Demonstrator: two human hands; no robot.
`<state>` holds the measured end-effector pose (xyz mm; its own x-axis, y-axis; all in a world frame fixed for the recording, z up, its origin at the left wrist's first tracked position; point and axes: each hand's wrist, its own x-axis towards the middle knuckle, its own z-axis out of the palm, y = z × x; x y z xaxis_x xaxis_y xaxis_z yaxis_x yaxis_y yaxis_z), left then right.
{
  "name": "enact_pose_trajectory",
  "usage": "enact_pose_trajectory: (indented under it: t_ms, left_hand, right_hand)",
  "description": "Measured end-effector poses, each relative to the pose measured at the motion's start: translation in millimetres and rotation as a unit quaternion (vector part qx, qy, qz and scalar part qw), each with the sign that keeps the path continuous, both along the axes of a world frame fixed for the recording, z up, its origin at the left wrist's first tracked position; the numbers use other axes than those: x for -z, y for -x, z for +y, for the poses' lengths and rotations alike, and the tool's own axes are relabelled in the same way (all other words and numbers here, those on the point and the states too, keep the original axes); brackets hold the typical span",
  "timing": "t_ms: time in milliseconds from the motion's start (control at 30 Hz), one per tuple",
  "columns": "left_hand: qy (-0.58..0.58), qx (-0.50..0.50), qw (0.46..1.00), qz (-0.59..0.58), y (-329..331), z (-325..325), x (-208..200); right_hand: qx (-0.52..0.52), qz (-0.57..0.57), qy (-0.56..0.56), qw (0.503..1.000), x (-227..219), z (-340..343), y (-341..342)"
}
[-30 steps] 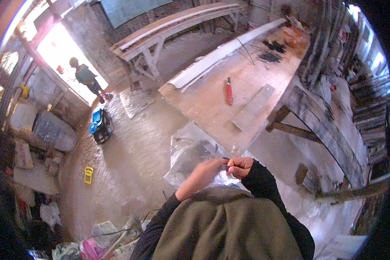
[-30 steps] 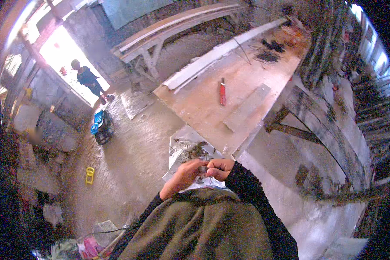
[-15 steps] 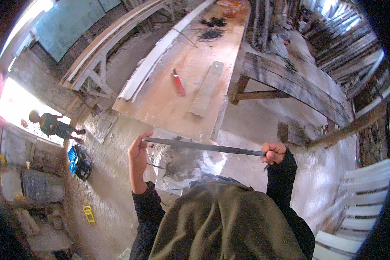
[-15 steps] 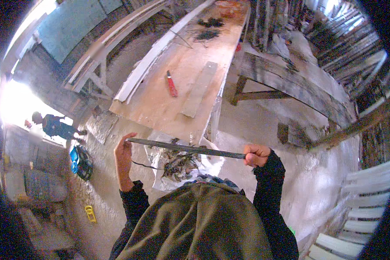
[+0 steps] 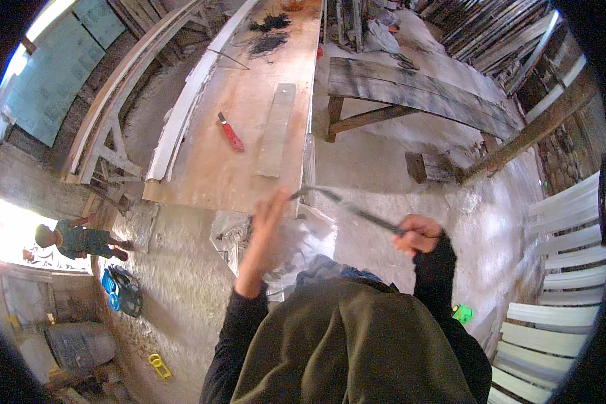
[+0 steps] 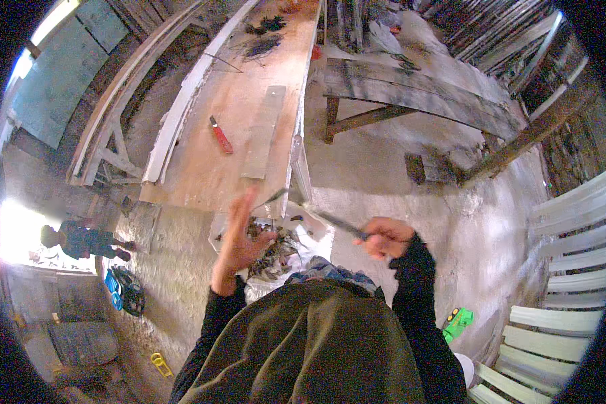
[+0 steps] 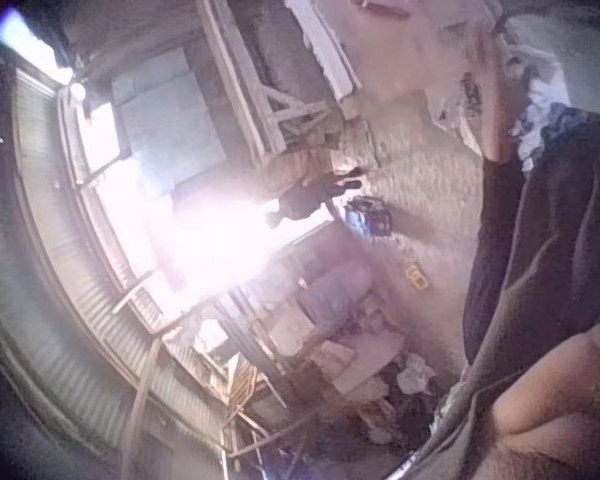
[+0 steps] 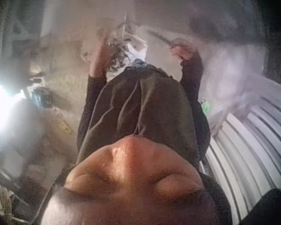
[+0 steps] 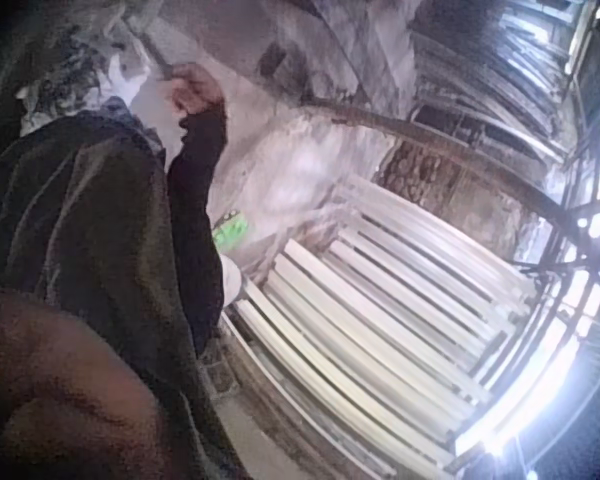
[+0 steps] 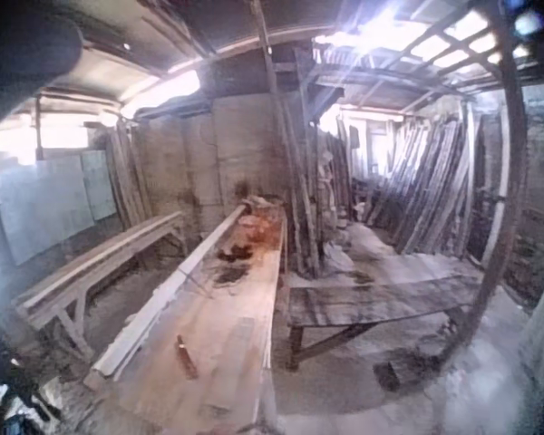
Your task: The person handles black cable ties on a wooden workbench, straightens them, and uses a red utility knife to cut them into shorter pieces. The person repeatedly picks up ties, aligns them, and cuts them, placing the cut pieces back on the bench.
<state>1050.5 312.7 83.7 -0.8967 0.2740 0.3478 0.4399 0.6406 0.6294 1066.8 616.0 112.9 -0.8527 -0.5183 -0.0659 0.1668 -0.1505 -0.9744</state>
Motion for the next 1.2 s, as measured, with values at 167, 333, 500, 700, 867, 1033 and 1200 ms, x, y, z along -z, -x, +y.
enact_pose_trajectory:
  t_ms: [167, 333, 500, 700, 867, 1033, 1200]
  left_hand:
    - [-0.067, 0.157, 0.984, -0.041, 10, 56, 1]
    - [-0.302, 0.09, 0.901, -0.3, 10, 74, 1]
    - [-0.302, 0.006, 0.917, -0.259, 30, 87, 17]
    - [-0.18, 0.004, 0.977, -0.117, 63, 110, 52]
    - [-0.183, 0.007, 0.955, -0.232, 79, 126, 69]
    - [-0.282, 0.05, 0.903, -0.32, 98, 150, 72]
    - [-0.354, 0.067, 0.862, -0.357, 120, 180, 46]
  right_hand:
    - [-0.049, -0.068, -0.028, 0.996, 3, -52, 9]
    - [-0.101, -0.025, 0.127, 0.986, 9, -37, 37]
    - [-0.045, -0.052, 0.212, 0.975, 23, -17, 55]
    - [0.06, -0.043, 0.302, 0.95, 26, 8, 80]
    - [0.169, 0.069, 0.276, 0.943, 20, 50, 98]
    - [0.225, 0.062, 0.275, 0.933, 14, 80, 109]
    - [0.229, -0.008, 0.31, 0.923, 61, 64, 129]
